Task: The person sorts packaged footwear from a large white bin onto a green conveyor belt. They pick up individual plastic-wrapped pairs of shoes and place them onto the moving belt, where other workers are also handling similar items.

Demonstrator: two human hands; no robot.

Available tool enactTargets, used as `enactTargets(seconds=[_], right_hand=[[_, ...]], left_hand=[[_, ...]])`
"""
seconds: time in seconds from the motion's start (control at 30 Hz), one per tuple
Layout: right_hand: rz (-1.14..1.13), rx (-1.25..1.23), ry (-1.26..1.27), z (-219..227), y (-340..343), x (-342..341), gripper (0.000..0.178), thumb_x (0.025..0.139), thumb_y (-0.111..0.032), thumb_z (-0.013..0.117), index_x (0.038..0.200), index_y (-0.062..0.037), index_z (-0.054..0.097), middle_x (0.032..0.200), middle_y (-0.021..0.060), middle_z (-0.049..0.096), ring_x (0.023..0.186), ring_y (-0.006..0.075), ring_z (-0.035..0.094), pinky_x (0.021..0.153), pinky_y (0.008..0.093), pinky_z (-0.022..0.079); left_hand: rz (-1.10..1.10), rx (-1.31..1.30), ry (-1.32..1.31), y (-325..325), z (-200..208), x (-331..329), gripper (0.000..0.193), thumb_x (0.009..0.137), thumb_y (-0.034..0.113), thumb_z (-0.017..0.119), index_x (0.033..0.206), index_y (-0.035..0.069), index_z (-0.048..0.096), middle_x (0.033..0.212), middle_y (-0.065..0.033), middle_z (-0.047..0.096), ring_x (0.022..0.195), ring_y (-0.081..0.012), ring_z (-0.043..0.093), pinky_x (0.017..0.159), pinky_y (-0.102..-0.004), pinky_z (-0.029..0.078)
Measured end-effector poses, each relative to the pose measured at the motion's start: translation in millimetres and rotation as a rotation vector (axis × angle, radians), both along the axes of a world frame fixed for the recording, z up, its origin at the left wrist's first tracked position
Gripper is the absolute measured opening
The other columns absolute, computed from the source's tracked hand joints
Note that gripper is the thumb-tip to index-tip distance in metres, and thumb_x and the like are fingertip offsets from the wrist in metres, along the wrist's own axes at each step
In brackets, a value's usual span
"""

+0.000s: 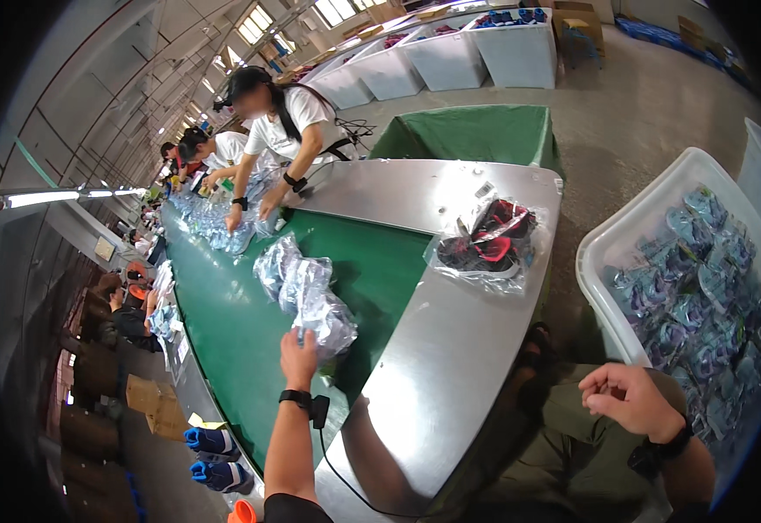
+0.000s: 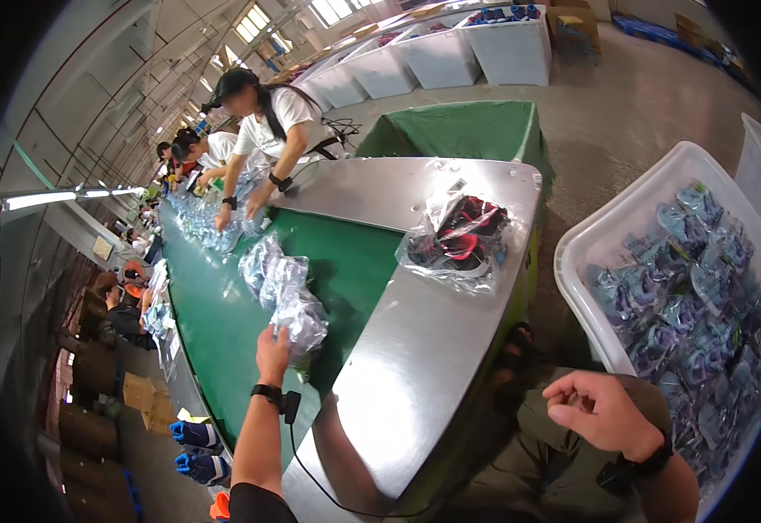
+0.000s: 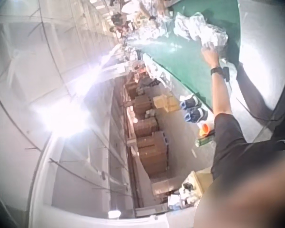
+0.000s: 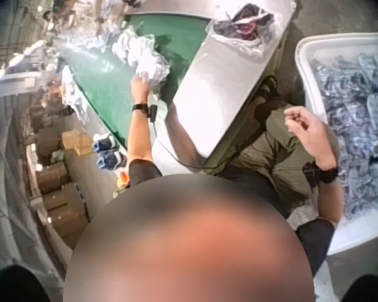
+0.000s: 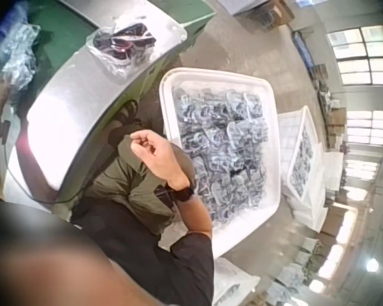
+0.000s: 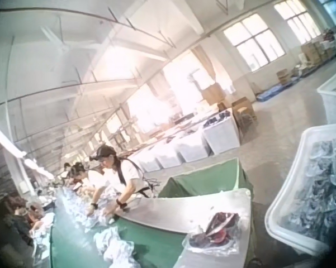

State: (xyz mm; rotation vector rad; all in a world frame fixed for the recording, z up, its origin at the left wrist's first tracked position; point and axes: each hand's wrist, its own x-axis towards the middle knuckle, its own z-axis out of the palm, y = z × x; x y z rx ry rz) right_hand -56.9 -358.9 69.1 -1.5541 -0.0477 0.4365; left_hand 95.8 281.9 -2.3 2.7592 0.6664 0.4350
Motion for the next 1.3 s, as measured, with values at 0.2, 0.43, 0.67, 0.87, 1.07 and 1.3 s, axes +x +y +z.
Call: enactTargets(seconds=[0.2,0.43,0.67,0.87,1.07,1.3], right_hand=[[0.145,-0.261,-0.267,-7,16,-7,0.029,0.091,-0.015,0.081,0.114,0.0003,0.073,0.099,0.0102,0.070,0.089,0.0183,0.073,0.080,0.0304,0.060],[0.119,-0.365,-0.417,-10,16,-9,0.029,0.088,-0.017,0.082,0.112,-0.0024,0.073,0.098,0.0114,0.070,0.090,0.0245,0.072,0.080,0.0345,0.060],[0.101,-0.404,-0.525,-14,14,-12,0.031,0.087,-0.020,0.081,0.111,-0.0027,0.072,0.095,0.0114,0.069,0.087,0.0296,0.070,0.080,0.0383,0.057],[0.097,-0.465,-0.591,-15,13,-12,0.032,0.087,-0.020,0.081,0.112,-0.0038,0.071,0.096,0.0096,0.069,0.088,0.0275,0.071,0.080,0.0379,0.057],[0.076,-0.490,-0.595,-10,12,-12,0.031,0.088,-0.021,0.080,0.112,-0.0059,0.070,0.095,0.0082,0.070,0.088,0.0296,0.070,0.078,0.0404,0.057],[0.083,-0.512,-0.609,-13,10,-12,0.031,0.087,-0.021,0.080,0.111,-0.0059,0.069,0.094,0.0078,0.069,0.088,0.0314,0.069,0.078,0.0425,0.056]], left_hand=[[0.142,-0.711,0.078,-21,17,-13,0.077,0.100,0.058,0.067,0.140,-0.007,0.063,0.104,-0.0186,0.073,0.099,-0.0271,0.071,0.082,-0.0399,0.055],[-0.004,-0.945,0.081,-39,-12,-14,0.043,0.101,0.039,0.071,0.117,-0.001,0.072,0.088,-0.0026,0.068,0.070,-0.0141,0.063,0.055,-0.0311,0.047],[0.042,-1.324,0.028,-51,2,-30,0.027,0.097,0.023,0.075,0.114,0.003,0.067,0.092,-0.0029,0.071,0.064,-0.0126,0.065,0.048,-0.0249,0.043],[-0.090,-1.338,-0.019,-61,8,-41,0.048,0.092,0.013,0.075,0.134,0.007,0.053,0.098,-0.0018,0.069,0.067,-0.0093,0.060,0.049,-0.0241,0.039],[-0.028,-1.180,-0.083,-92,26,-50,0.066,0.092,0.012,0.076,0.147,0.008,0.040,0.101,-0.0017,0.066,0.072,-0.0080,0.058,0.054,-0.0229,0.040],[-0.622,-0.192,-0.297,-148,50,-116,0.094,0.073,-0.003,0.087,0.155,0.006,0.041,0.139,-0.0132,0.047,0.108,-0.0219,0.059,0.079,-0.0293,0.054]])
